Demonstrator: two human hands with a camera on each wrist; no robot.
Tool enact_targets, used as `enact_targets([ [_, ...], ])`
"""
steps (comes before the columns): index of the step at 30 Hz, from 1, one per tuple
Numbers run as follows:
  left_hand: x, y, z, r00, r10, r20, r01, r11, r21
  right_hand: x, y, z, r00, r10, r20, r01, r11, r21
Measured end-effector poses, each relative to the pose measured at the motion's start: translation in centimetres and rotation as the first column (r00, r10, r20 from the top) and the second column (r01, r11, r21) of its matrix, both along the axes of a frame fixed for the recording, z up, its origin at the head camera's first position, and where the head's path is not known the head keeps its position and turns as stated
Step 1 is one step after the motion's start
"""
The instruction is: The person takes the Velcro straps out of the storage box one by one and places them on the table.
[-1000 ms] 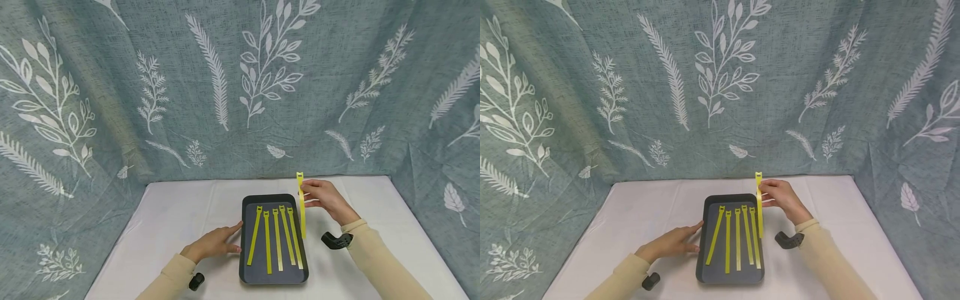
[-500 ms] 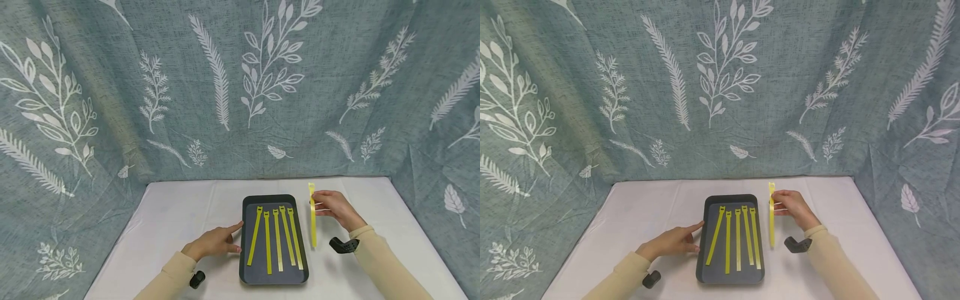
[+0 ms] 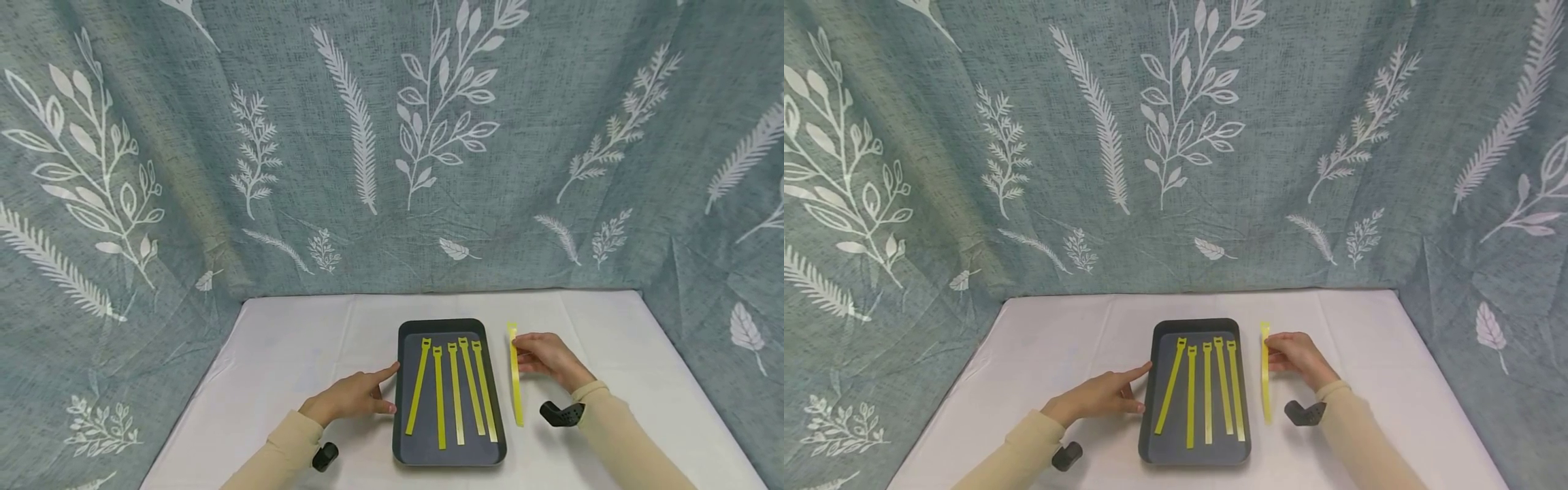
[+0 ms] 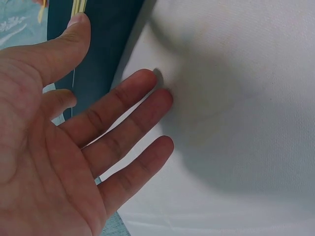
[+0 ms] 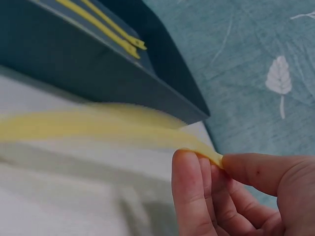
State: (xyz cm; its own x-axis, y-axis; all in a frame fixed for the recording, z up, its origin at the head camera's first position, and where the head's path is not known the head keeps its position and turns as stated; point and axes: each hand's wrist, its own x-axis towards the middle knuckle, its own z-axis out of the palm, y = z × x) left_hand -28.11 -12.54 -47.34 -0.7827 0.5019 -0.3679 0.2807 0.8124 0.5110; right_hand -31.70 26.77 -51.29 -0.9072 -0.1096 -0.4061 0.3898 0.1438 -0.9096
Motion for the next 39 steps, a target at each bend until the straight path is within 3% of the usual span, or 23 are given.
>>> enact_targets([
  [6, 0.0, -0.1, 0.0, 1.0, 0.002, -0.001, -0.002, 1.0, -0.006, -0.1, -0.3, -1.1, 1.0, -0.021, 0.008, 0.021, 1.0, 0.005],
  [17, -0.1, -0.2, -0.1, 1.0, 0.002, -0.005, -0.003, 1.0, -0.006, -0.2, -1.1, -1.6, 1.0, -0.022, -0.017, 0.025, 0.978, 0.205],
  [26, -0.1, -0.3, -0.1, 1.0, -0.004, 0.001, 0.004, 1.0, 0.004, -0.4, -1.3, -1.5, 0.999, 0.02, -0.025, -0.011, 0.953, 0.303],
  [32, 0.1, -0.3, 0.1, 1.0, 0.006, -0.006, -0.006, 1.0, -0.001, -0.4, -1.2, -1.2, 0.999, 0.025, -0.029, -0.015, 0.949, 0.316],
  [39, 0.2, -0.1, 0.0, 1.0, 0.022, 0.01, -0.022, 1.0, -0.012, -0.5, -0.8, -1.5, 1.0, 0.001, -0.019, 0.003, 0.974, 0.225],
])
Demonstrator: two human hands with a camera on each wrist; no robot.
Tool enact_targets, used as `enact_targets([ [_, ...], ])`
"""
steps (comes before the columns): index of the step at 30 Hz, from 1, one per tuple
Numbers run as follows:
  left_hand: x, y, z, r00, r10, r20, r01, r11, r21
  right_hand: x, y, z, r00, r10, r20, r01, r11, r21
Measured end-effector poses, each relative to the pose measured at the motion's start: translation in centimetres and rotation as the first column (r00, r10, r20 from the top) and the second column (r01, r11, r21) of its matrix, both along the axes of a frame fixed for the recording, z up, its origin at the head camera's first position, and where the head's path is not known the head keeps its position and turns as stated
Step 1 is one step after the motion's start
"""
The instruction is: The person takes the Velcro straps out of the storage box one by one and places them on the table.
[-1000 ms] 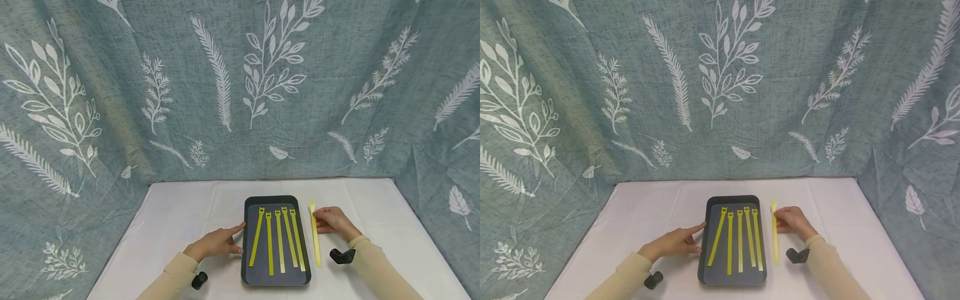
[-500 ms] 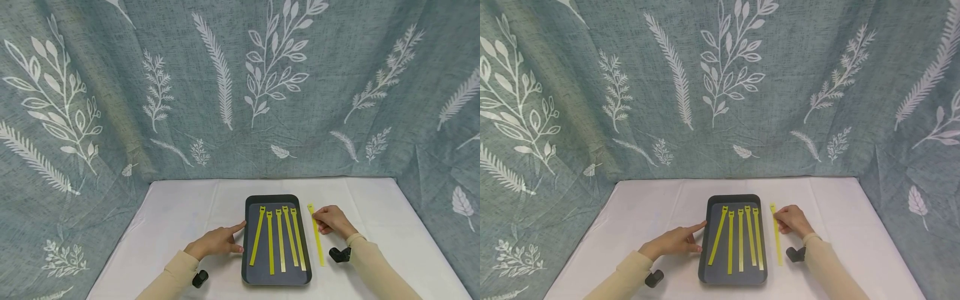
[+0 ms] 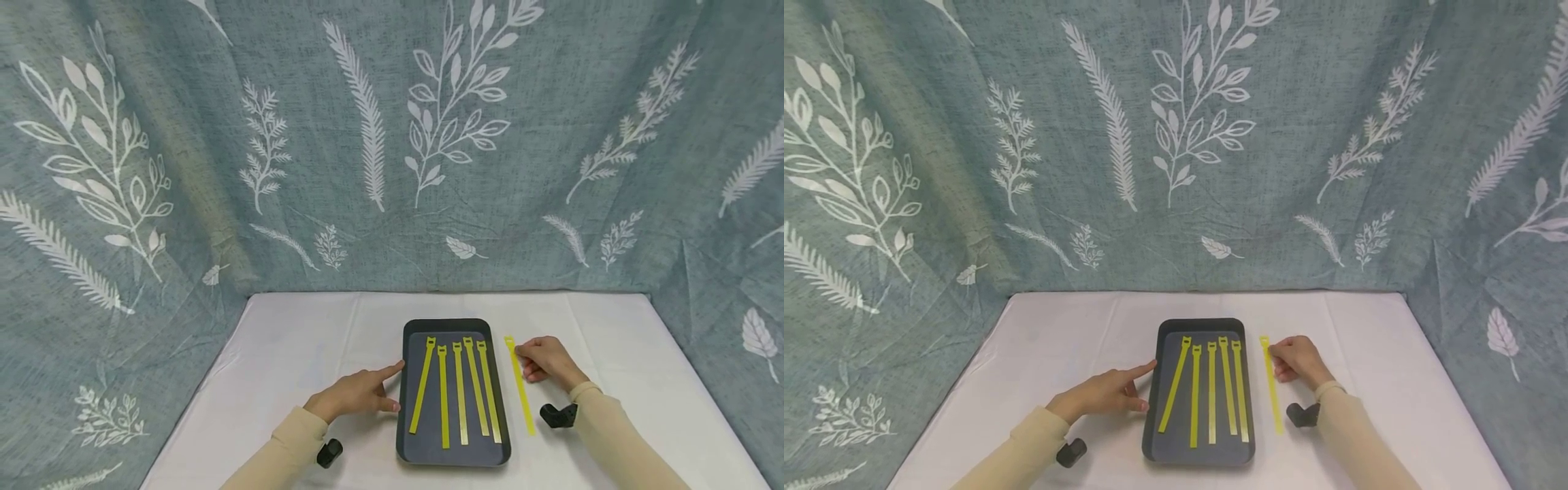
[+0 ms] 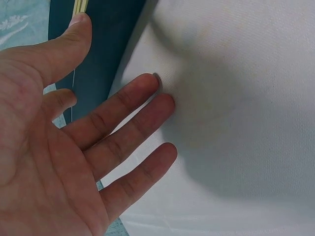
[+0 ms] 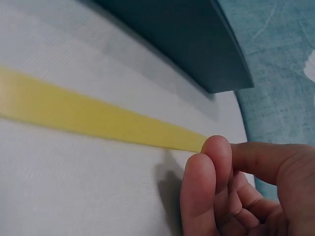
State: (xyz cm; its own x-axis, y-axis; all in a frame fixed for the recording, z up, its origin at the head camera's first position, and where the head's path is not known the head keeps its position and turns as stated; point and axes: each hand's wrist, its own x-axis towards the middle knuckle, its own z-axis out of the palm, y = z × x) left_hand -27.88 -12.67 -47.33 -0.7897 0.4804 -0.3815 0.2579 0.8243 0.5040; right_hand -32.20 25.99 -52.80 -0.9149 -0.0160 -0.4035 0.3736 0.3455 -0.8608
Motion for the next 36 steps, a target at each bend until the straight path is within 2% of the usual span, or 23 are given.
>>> enact_targets([
  [5, 0.1, -0.1, -0.1, 1.0, 0.004, -0.003, -0.004, 1.0, -0.013, -0.3, -0.3, 0.6, 0.999, -0.039, -0.008, 0.039, 0.999, -0.035],
  [11, 0.0, 0.1, -0.1, 1.0, 0.007, 0.002, -0.007, 1.0, -0.023, -1.3, -1.0, 3.3, 0.997, -0.035, -0.061, 0.03, 0.995, -0.091],
  [17, 0.1, 0.1, 0.0, 1.0, 0.015, 0.006, -0.015, 0.999, -0.028, -2.1, -2.8, 6.4, 0.991, 0.034, -0.126, -0.051, 0.989, -0.14],
  [22, 0.1, 0.1, 0.1, 1.0, 0.017, 0.0, -0.017, 0.999, -0.031, -2.3, -4.9, 7.8, 0.986, 0.1, -0.135, -0.127, 0.97, -0.208],
  [27, 0.2, 0.0, 0.1, 1.0, 0.017, 0.003, -0.017, 0.999, -0.028, -2.1, -7.3, 7.9, 0.977, 0.175, -0.124, -0.201, 0.948, -0.247],
  [36, 0.2, -0.2, 0.1, 1.0, 0.012, 0.015, -0.012, 1.0, -0.021, -1.7, -10.5, 6.4, 0.971, 0.226, -0.082, -0.24, 0.924, -0.296],
])
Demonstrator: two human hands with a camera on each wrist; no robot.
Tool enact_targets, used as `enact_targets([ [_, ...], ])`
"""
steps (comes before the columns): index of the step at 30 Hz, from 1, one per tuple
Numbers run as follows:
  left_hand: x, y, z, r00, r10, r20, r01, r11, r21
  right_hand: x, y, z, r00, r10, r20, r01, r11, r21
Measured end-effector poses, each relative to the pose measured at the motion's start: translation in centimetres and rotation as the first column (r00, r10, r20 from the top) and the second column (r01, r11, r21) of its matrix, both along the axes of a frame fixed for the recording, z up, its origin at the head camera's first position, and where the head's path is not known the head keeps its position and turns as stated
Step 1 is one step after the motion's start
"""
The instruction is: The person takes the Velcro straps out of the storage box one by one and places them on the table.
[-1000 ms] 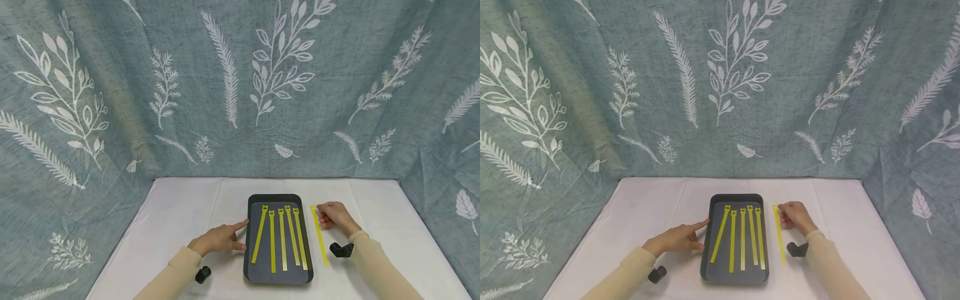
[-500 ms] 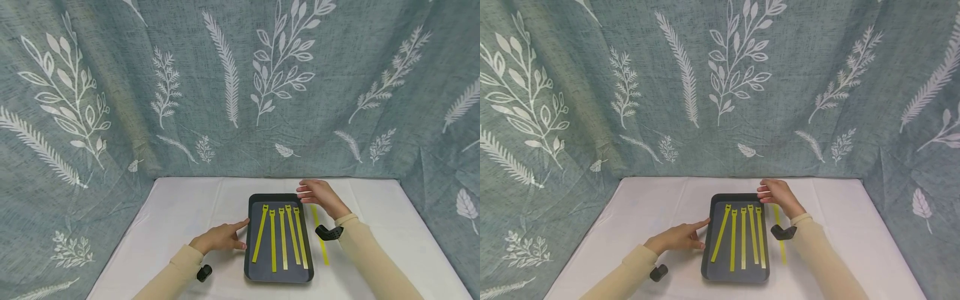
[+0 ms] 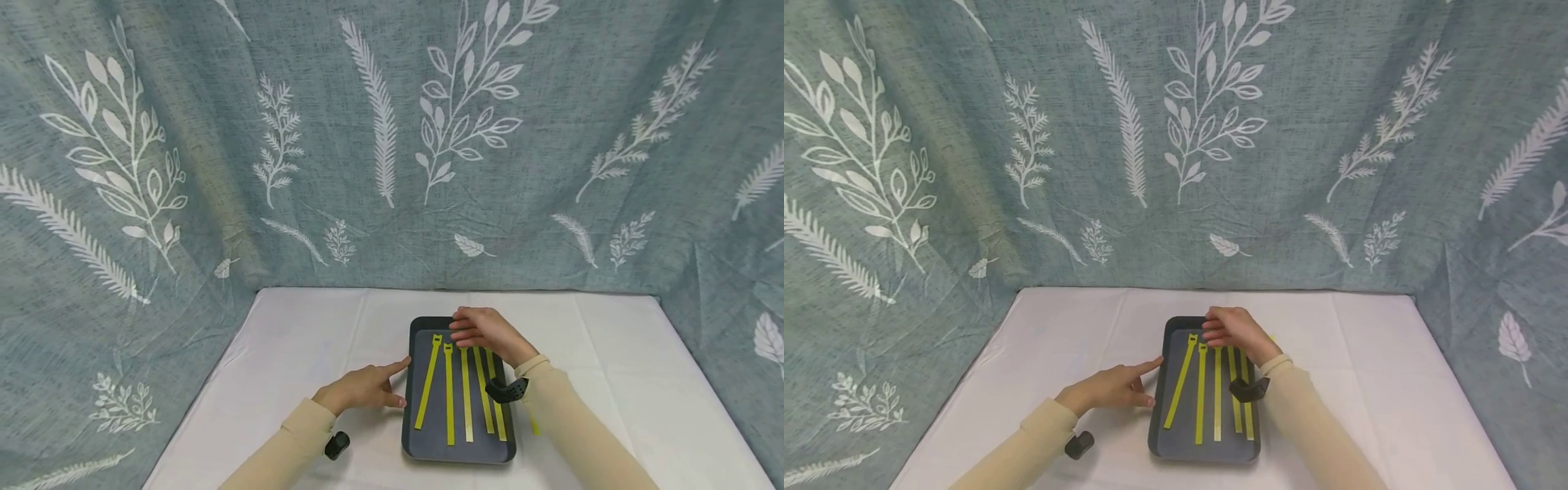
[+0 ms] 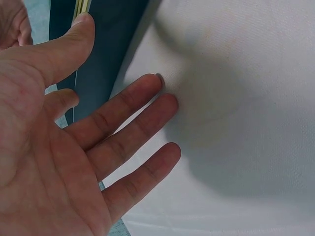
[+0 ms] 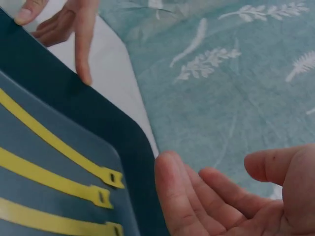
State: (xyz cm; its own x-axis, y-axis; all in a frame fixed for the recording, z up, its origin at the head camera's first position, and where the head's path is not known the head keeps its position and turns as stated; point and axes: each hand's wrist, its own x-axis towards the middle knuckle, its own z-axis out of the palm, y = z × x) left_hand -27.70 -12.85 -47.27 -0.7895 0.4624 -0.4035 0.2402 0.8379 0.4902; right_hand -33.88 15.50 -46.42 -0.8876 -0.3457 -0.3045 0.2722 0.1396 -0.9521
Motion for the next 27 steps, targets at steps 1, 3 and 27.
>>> enact_targets([
  [1, 0.0, 0.0, -0.1, 1.0, -0.003, 0.0, 0.003, 1.0, 0.005, 0.1, -0.2, -0.2, 1.0, 0.011, -0.002, -0.011, 1.0, -0.003],
  [3, 0.0, -0.1, -0.1, 1.0, -0.008, 0.0, 0.008, 1.0, 0.015, 0.2, -0.7, -0.8, 1.0, 0.025, 0.001, -0.025, 1.0, -0.008],
  [27, 0.0, -0.1, 0.4, 0.999, -0.009, 0.036, 0.008, 0.999, 0.033, 1.5, -3.1, -4.4, 0.988, 0.081, 0.128, -0.079, 0.997, -0.022],
])
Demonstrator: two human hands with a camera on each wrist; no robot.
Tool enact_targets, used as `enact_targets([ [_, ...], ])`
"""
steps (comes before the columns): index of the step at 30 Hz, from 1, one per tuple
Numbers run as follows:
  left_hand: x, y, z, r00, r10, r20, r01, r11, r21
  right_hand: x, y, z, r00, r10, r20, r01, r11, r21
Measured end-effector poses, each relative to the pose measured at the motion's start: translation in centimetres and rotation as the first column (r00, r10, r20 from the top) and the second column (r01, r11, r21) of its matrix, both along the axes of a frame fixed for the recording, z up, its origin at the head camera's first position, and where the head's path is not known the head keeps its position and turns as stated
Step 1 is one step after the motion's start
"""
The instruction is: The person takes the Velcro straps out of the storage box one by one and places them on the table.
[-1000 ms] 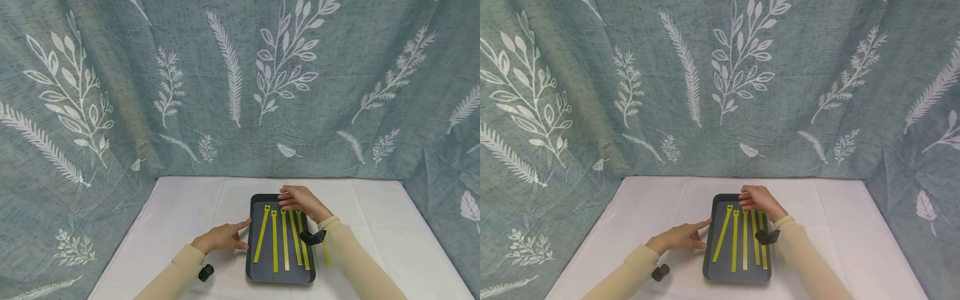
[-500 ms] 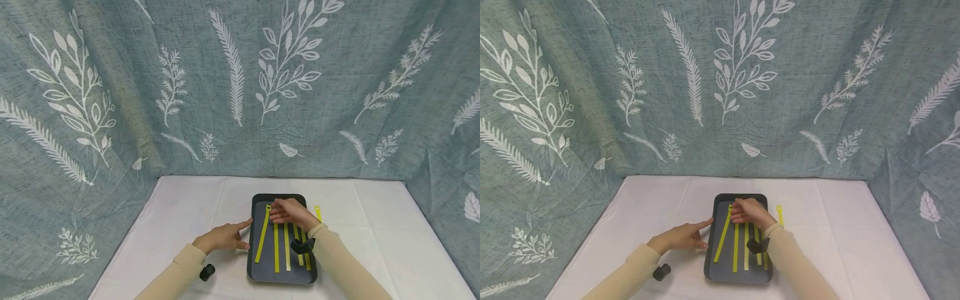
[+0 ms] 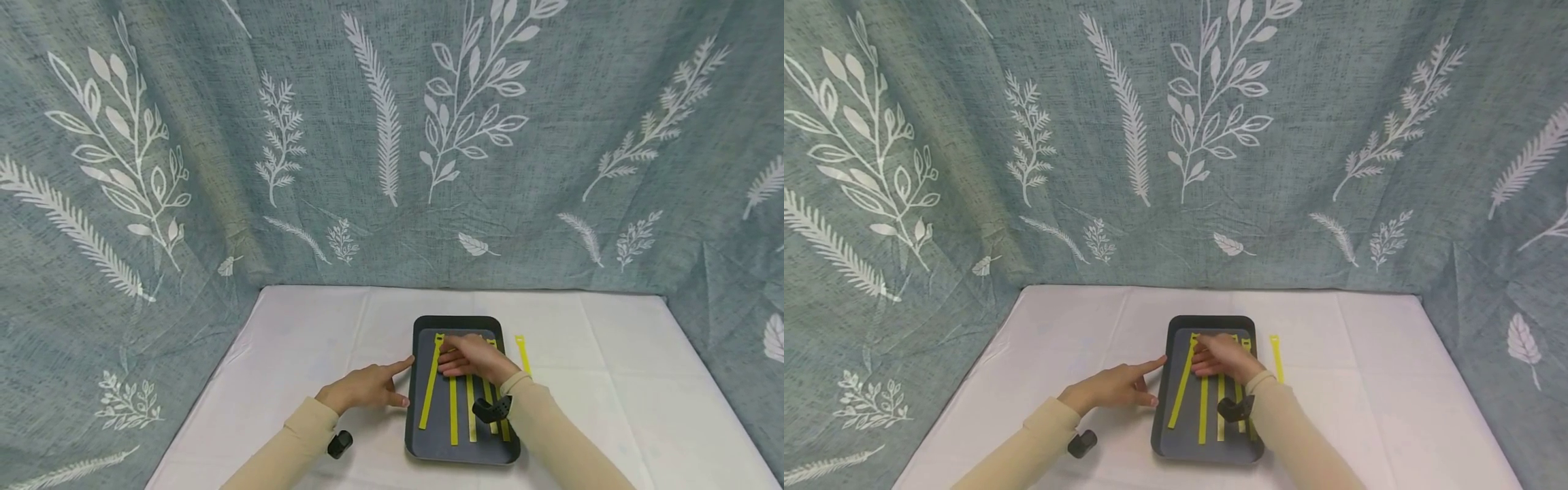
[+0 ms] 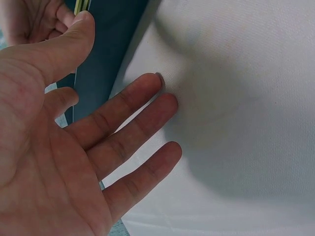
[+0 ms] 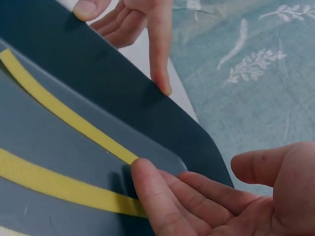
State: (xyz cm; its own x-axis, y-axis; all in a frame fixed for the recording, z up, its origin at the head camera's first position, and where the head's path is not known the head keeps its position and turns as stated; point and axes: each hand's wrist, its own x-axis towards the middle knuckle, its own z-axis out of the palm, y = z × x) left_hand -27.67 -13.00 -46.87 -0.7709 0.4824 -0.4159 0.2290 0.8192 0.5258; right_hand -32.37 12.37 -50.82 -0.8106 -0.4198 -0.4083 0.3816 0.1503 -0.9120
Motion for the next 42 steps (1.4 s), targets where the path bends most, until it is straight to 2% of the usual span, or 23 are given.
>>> enact_targets([
  [8, -0.2, -0.1, 0.0, 1.0, -0.004, 0.013, 0.004, 1.0, 0.008, 0.0, -1.5, 0.1, 1.0, -0.018, 0.017, 0.018, 1.0, 0.01],
  [17, -0.5, -0.3, 0.1, 1.0, -0.007, 0.0, 0.007, 1.0, 0.003, 0.7, -3.0, 0.6, 0.999, 0.044, 0.024, -0.045, 0.999, 0.025],
  [24, -0.5, -0.2, 0.1, 1.0, -0.011, 0.017, 0.011, 1.0, 0.006, 0.8, -3.6, 0.4, 0.999, 0.044, 0.024, -0.045, 0.999, 0.017],
  [31, -0.4, -0.2, 0.2, 1.0, -0.028, -0.002, 0.028, 1.0, 0.011, 0.7, -4.1, 0.0, 0.998, 0.049, 0.031, -0.05, 0.999, 0.014],
  [42, -0.6, -0.3, -0.4, 1.0, -0.01, 0.015, 0.01, 1.0, 0.027, 1.0, -5.1, 0.5, 0.999, 0.034, 0.04, -0.037, 0.996, 0.083],
])
